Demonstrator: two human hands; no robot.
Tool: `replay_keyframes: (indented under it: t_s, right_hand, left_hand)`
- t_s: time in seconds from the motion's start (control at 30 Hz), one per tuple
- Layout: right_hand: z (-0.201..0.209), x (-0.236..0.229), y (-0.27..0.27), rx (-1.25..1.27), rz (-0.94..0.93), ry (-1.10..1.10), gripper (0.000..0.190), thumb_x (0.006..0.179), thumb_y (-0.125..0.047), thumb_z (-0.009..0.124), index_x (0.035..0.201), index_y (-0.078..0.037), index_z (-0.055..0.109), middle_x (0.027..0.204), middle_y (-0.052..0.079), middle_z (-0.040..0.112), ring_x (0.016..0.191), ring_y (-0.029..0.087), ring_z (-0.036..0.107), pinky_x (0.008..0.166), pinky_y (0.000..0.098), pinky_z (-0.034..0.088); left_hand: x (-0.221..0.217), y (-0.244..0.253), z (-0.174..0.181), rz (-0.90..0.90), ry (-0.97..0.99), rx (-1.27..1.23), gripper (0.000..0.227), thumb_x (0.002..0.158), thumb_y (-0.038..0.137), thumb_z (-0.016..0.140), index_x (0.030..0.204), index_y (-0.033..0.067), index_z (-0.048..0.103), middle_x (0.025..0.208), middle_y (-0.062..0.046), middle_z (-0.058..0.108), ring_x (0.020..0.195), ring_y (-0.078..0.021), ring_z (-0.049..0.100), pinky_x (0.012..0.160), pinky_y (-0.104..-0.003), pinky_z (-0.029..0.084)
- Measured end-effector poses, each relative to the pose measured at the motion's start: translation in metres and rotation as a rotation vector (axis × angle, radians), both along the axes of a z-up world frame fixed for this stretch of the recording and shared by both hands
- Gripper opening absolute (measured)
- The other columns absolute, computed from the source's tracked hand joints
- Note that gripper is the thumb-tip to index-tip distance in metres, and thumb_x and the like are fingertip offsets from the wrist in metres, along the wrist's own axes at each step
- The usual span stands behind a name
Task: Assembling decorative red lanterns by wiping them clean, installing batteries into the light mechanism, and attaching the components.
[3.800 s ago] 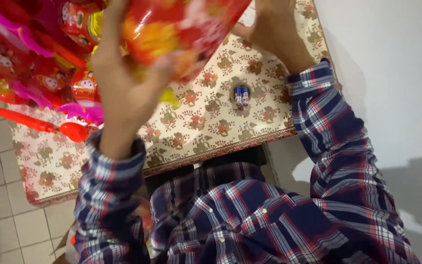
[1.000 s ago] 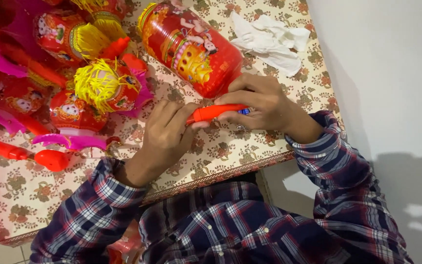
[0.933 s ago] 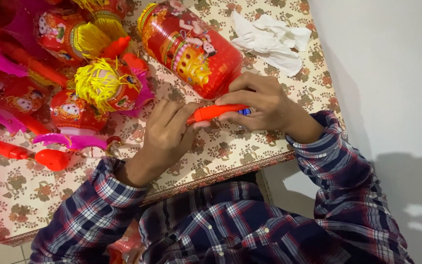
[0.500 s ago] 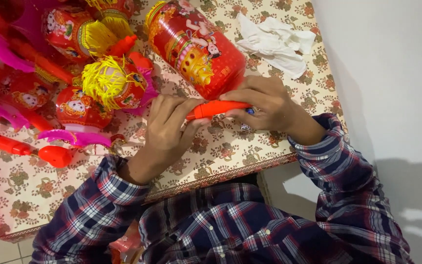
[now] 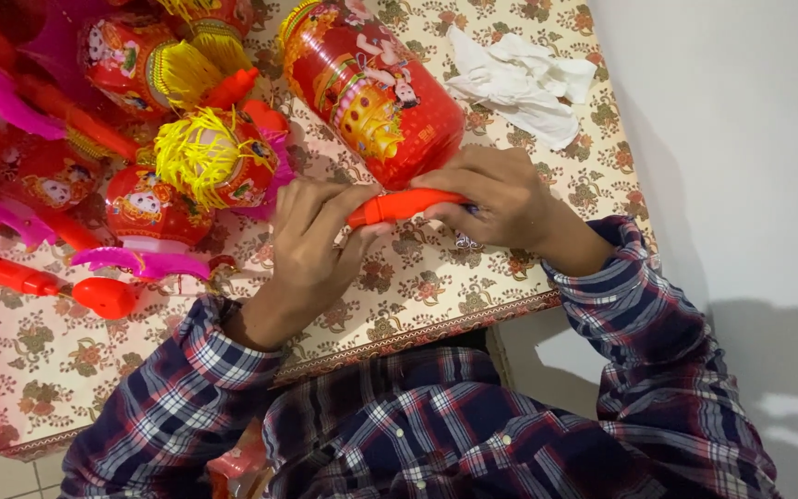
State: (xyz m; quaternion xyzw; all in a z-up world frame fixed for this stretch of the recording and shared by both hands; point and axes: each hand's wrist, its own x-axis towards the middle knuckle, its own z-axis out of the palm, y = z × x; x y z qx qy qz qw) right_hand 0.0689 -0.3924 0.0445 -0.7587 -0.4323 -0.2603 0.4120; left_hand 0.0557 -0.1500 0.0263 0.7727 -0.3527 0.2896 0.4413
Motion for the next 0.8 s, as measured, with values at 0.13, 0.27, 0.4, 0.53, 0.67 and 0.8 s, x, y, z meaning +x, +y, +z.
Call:
replay_keyframes:
  t_s: [0.13, 0.27, 0.4, 0.53, 0.67, 0.8]
  right_hand:
    - [-0.011, 0.004, -0.005, 0.036, -0.005, -0.049, 0.019, 0.096, -0.018, 0.077, 0.105, -0.001, 0.076, 0.086, 0.012, 0.06, 0.055, 0.014, 0.055, 0.042, 0.026, 0.046]
    - [-0.016, 0.001, -0.003, 0.037, 0.004, -0.001, 0.024, 0.094, -0.021, 0.077, 0.108, -0.001, 0.074, 0.089, 0.016, 0.059, 0.061, 0.018, 0.059, 0.045, 0.027, 0.048]
    - [-0.031, 0.005, -0.005, 0.0, -0.043, 0.003, 0.035, 0.103, -0.03, 0.064, 0.109, 0.004, 0.073, 0.085, 0.018, 0.063, 0.062, 0.02, 0.061, 0.044, 0.0249, 0.047]
    - [-0.013, 0.004, -0.002, 0.015, -0.053, -0.059, 0.027, 0.1, -0.025, 0.07, 0.105, 0.0, 0.077, 0.088, 0.015, 0.065, 0.066, 0.017, 0.058, 0.047, 0.0252, 0.048]
    - [-0.015, 0.003, -0.005, 0.008, -0.065, -0.07, 0.02, 0.094, -0.02, 0.078, 0.105, -0.004, 0.077, 0.094, 0.014, 0.064, 0.07, 0.019, 0.055, 0.052, 0.0287, 0.051]
    - [-0.039, 0.002, -0.007, 0.008, -0.064, -0.008, 0.031, 0.093, -0.029, 0.078, 0.109, -0.003, 0.075, 0.094, 0.015, 0.063, 0.077, 0.024, 0.062, 0.054, 0.0329, 0.052]
  left_hand:
    - [0.003, 0.0, -0.002, -0.002, -0.01, -0.015, 0.03, 0.099, 0.028, 0.073, 0.114, 0.0026, 0.074, 0.091, -0.01, 0.06, 0.081, -0.03, 0.06, 0.078, -0.041, 0.049]
    - [0.004, 0.001, -0.006, -0.008, -0.001, -0.022, 0.027, 0.096, 0.021, 0.078, 0.116, 0.0032, 0.075, 0.092, -0.01, 0.061, 0.082, -0.0295, 0.061, 0.078, -0.041, 0.048]
    - [0.003, 0.0, -0.005, 0.01, -0.007, -0.014, 0.028, 0.093, 0.023, 0.08, 0.114, 0.0044, 0.076, 0.092, -0.01, 0.063, 0.082, -0.0295, 0.061, 0.08, -0.042, 0.049]
    - [0.004, 0.002, -0.008, 0.025, -0.013, -0.008, 0.03, 0.095, 0.027, 0.079, 0.112, 0.0038, 0.076, 0.09, -0.01, 0.063, 0.081, -0.0291, 0.061, 0.082, -0.044, 0.049]
    - [0.003, 0.002, -0.007, 0.015, 0.015, 0.001, 0.028, 0.097, 0.028, 0.076, 0.112, 0.0035, 0.076, 0.089, -0.01, 0.062, 0.08, -0.0285, 0.061, 0.082, -0.044, 0.048]
    - [0.004, 0.002, -0.011, -0.019, -0.001, -0.007, 0.028, 0.097, 0.027, 0.076, 0.115, 0.0056, 0.076, 0.092, -0.009, 0.061, 0.082, -0.0288, 0.062, 0.083, -0.043, 0.047]
